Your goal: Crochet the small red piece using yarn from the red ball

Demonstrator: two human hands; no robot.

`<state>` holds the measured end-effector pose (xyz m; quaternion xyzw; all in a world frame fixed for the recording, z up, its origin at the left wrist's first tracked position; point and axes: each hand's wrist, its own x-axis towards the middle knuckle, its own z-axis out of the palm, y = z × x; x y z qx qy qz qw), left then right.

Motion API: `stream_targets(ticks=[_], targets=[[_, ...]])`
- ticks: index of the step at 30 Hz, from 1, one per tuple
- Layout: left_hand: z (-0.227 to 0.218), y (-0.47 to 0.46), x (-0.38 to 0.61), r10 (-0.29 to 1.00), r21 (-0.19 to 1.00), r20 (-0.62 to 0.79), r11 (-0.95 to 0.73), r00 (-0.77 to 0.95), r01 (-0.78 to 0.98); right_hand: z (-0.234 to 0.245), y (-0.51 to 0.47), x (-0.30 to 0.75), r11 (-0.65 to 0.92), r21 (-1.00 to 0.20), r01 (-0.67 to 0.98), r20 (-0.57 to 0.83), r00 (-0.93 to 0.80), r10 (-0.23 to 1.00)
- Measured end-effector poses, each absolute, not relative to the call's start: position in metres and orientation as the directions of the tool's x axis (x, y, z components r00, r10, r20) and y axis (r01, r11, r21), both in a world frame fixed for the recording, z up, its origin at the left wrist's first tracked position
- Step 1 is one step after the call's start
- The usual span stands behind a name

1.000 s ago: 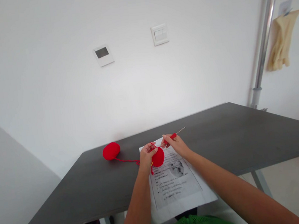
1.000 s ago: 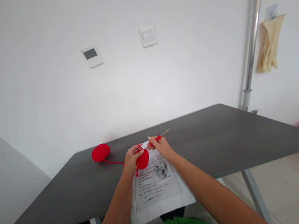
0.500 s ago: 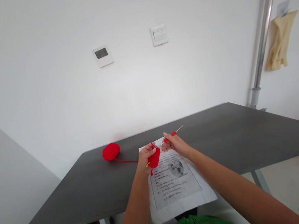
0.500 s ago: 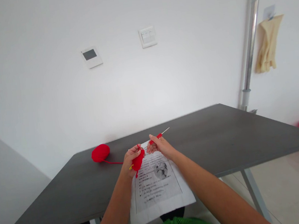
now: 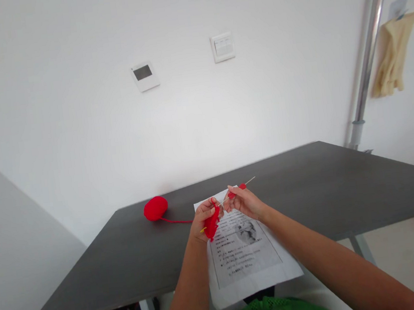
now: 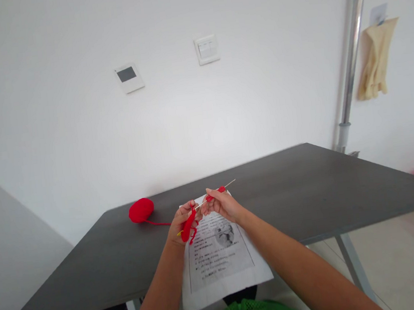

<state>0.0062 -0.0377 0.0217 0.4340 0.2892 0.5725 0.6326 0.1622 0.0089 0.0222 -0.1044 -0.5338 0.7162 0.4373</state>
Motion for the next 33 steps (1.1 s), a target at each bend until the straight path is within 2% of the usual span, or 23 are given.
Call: stream_targets(ticks=[5,10,16,24,33], targets=[[0.023,-0.039,0.005,0.978,0.885,0.139,-0.052,0.156,-0.463,0.025,0.008,0.164,0.001,-0.866,-0.5,0.33,-0.57,0.753],[0.021,-0.037,0.0,0.991,0.874,0.122,-0.079,0.058,-0.48,0.029,0.005,0.165,0.068,-0.877,-0.476,0.366,-0.57,0.736],[0.02,-0.034,-0.001,0.997,0.89,0.059,-0.079,-0.058,-0.45,0.03,0.003,0.16,0.151,-0.882,-0.447,0.388,-0.505,0.771],[0.022,-0.034,0.0,0.994,0.891,0.062,-0.094,-0.085,-0.444,0.027,0.004,0.158,0.278,-0.899,-0.339,0.419,-0.475,0.774],[0.016,-0.03,0.004,0.987,0.945,0.117,-0.144,-0.108,-0.295,0.019,0.007,0.156,0.448,-0.862,-0.236,0.506,-0.389,0.769]])
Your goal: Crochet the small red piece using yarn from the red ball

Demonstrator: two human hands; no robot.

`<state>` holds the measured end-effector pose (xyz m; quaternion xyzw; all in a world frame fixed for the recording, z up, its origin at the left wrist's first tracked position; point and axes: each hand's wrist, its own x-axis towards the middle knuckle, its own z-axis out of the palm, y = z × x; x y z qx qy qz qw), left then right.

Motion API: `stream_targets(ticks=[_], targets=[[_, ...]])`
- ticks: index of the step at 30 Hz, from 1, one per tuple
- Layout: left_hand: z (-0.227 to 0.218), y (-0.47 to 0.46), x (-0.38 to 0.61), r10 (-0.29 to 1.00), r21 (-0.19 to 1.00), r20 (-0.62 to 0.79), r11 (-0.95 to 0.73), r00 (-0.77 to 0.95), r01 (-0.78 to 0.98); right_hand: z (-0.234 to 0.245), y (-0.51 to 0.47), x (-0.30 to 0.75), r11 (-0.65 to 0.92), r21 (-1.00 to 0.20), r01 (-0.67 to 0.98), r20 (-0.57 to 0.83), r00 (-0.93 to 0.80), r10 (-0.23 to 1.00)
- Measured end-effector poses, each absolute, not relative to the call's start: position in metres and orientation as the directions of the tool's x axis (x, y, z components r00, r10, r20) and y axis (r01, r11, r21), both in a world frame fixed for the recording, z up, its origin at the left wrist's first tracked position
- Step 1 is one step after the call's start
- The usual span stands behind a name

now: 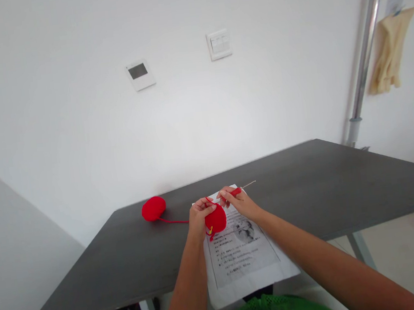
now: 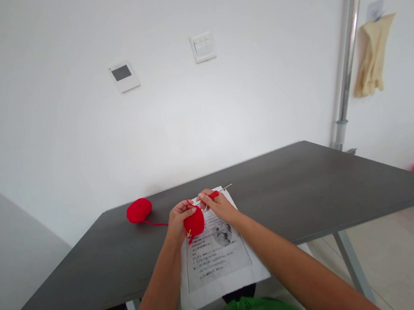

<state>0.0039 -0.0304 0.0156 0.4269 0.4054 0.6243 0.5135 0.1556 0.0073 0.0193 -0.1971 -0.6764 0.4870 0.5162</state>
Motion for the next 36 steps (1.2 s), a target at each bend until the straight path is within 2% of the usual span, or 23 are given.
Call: stream_targets(ticks=[4,9,14,17,21,30,36], targets=[[0.0153,-0.0299,0.0049,0.982,0.944,0.132,-0.166,-0.135,-0.285,0.0201,0.0081,0.1551,0.386,-0.879,-0.28,0.47,-0.37,0.802],[0.019,-0.0313,0.0059,0.99,0.929,0.123,-0.138,-0.065,-0.342,0.0219,0.009,0.1555,0.278,-0.872,-0.403,0.429,-0.357,0.83],[0.0151,-0.0291,0.0029,0.991,0.938,0.125,-0.134,-0.048,-0.32,0.0227,0.0067,0.1576,0.255,-0.883,-0.395,0.411,-0.385,0.827],[0.0125,-0.028,0.0014,0.988,0.939,0.145,-0.154,-0.051,-0.306,0.0241,0.0044,0.1608,0.268,-0.887,-0.376,0.429,-0.459,0.778],[0.0122,-0.0286,0.0012,0.989,0.94,0.14,-0.148,-0.05,-0.308,0.0236,0.0044,0.1631,0.327,-0.885,-0.332,0.461,-0.521,0.718],[0.0144,-0.03,0.0017,0.998,0.957,0.066,-0.063,0.002,-0.283,0.0205,0.0058,0.1629,0.593,-0.792,-0.145,0.594,-0.412,0.691],[0.0141,-0.0298,0.0024,0.997,0.957,0.077,-0.074,0.0,-0.28,0.0202,0.0074,0.165,0.664,-0.748,-0.021,0.605,-0.435,0.667]])
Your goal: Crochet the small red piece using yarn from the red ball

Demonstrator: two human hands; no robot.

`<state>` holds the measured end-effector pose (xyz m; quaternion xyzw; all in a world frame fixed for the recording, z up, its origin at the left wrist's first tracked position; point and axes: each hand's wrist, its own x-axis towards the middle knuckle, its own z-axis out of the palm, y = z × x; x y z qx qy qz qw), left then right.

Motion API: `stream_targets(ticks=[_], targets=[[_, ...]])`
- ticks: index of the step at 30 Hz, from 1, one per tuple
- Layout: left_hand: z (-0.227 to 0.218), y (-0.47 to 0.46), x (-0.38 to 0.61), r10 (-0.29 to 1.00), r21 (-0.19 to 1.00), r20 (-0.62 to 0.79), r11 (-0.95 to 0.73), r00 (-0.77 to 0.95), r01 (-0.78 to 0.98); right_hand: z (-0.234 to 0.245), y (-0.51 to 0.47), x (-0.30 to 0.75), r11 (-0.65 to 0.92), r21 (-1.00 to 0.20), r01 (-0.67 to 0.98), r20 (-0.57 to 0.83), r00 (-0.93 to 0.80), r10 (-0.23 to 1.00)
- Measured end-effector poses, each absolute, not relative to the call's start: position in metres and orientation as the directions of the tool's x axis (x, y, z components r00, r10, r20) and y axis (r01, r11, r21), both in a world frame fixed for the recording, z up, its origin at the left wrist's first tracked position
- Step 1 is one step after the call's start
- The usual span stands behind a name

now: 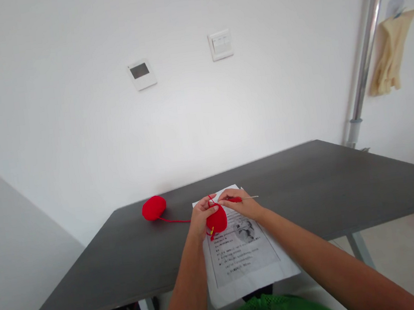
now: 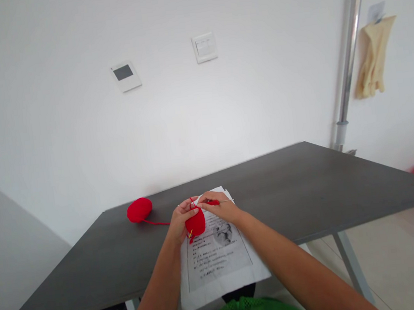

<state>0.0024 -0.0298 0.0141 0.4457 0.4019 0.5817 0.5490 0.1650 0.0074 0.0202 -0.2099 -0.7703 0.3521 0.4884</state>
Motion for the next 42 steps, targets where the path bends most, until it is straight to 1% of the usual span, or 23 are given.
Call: stream_targets(ticks=[7,11,16,27,35,42], targets=[[0.0165,-0.0299,0.0042,0.992,0.94,0.103,-0.123,-0.079,-0.317,0.0201,0.0034,0.164,0.678,-0.726,0.119,0.544,-0.503,0.671],[0.0163,-0.0292,0.0052,0.985,0.938,0.066,-0.115,-0.158,-0.326,0.0192,0.0029,0.1637,0.71,-0.688,0.147,0.568,-0.501,0.654],[0.0132,-0.0258,0.0046,0.969,0.937,0.102,-0.169,-0.226,-0.304,0.0176,0.0034,0.1632,0.742,-0.65,0.164,0.59,-0.506,0.629],[0.0172,-0.0274,0.0068,0.96,0.928,0.097,-0.182,-0.263,-0.324,0.0162,0.0033,0.1633,0.77,-0.585,0.255,0.608,-0.49,0.625],[0.0181,-0.0282,0.0085,0.958,0.922,0.084,-0.179,-0.273,-0.342,0.0149,0.0041,0.1632,0.785,-0.563,0.259,0.637,-0.469,0.612],[0.0182,-0.0274,0.0089,0.958,0.915,0.054,-0.16,-0.281,-0.37,0.0147,0.005,0.1626,0.781,-0.561,0.274,0.635,-0.463,0.618]])
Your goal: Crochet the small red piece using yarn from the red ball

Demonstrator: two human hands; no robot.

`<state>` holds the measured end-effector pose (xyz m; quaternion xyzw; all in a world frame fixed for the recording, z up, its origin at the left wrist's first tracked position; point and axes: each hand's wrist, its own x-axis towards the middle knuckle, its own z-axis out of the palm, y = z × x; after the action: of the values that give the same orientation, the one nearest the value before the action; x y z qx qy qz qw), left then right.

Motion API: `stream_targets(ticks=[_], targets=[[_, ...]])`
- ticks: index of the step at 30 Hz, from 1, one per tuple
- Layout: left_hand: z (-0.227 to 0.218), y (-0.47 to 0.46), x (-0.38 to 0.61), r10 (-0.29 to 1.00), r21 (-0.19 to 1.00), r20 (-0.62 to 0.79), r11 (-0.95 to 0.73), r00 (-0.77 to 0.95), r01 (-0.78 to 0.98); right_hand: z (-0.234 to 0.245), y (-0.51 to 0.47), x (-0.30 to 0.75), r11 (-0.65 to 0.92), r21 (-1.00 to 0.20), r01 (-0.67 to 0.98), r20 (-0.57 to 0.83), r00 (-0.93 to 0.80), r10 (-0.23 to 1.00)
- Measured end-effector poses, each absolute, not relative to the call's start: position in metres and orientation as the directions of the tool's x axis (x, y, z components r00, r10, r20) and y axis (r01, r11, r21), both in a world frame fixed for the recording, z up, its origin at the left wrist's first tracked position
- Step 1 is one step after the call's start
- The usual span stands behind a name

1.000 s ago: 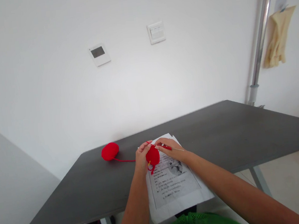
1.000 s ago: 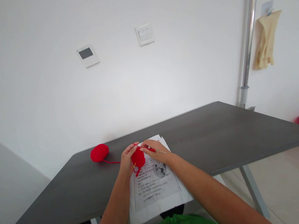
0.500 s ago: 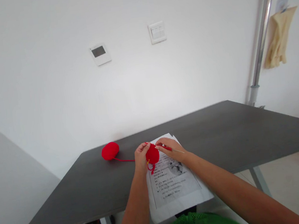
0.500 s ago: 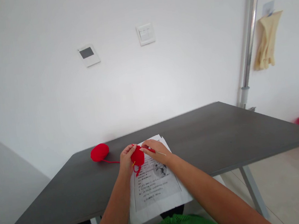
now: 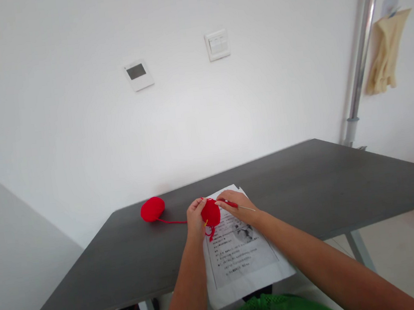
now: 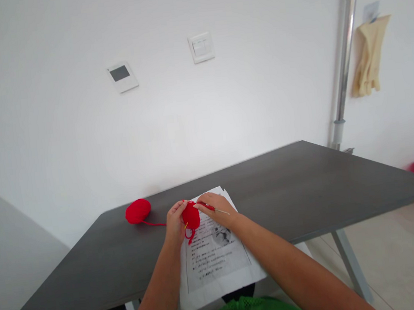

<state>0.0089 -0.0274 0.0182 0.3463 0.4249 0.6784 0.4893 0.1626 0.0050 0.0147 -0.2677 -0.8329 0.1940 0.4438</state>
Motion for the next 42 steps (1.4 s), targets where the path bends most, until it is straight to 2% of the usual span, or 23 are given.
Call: stream_targets(ticks=[19,25,36,42], targets=[[0.0138,-0.0259,0.0052,0.976,0.896,0.002,-0.098,-0.216,-0.433,0.0195,0.0029,0.1646,0.806,-0.552,0.214,0.646,-0.502,0.575],[0.0127,-0.0265,0.0051,0.983,0.894,-0.027,-0.056,-0.18,-0.444,0.0202,0.0019,0.1638,0.807,-0.556,0.199,0.672,-0.463,0.578],[0.0181,-0.0294,0.0076,0.984,0.927,-0.01,-0.058,-0.179,-0.371,0.0173,0.0038,0.1639,0.825,-0.541,0.165,0.691,-0.472,0.548],[0.0201,-0.033,0.0077,0.993,0.939,0.027,-0.063,-0.112,-0.338,0.0157,0.0043,0.1624,0.783,-0.599,0.169,0.662,-0.446,0.602]])
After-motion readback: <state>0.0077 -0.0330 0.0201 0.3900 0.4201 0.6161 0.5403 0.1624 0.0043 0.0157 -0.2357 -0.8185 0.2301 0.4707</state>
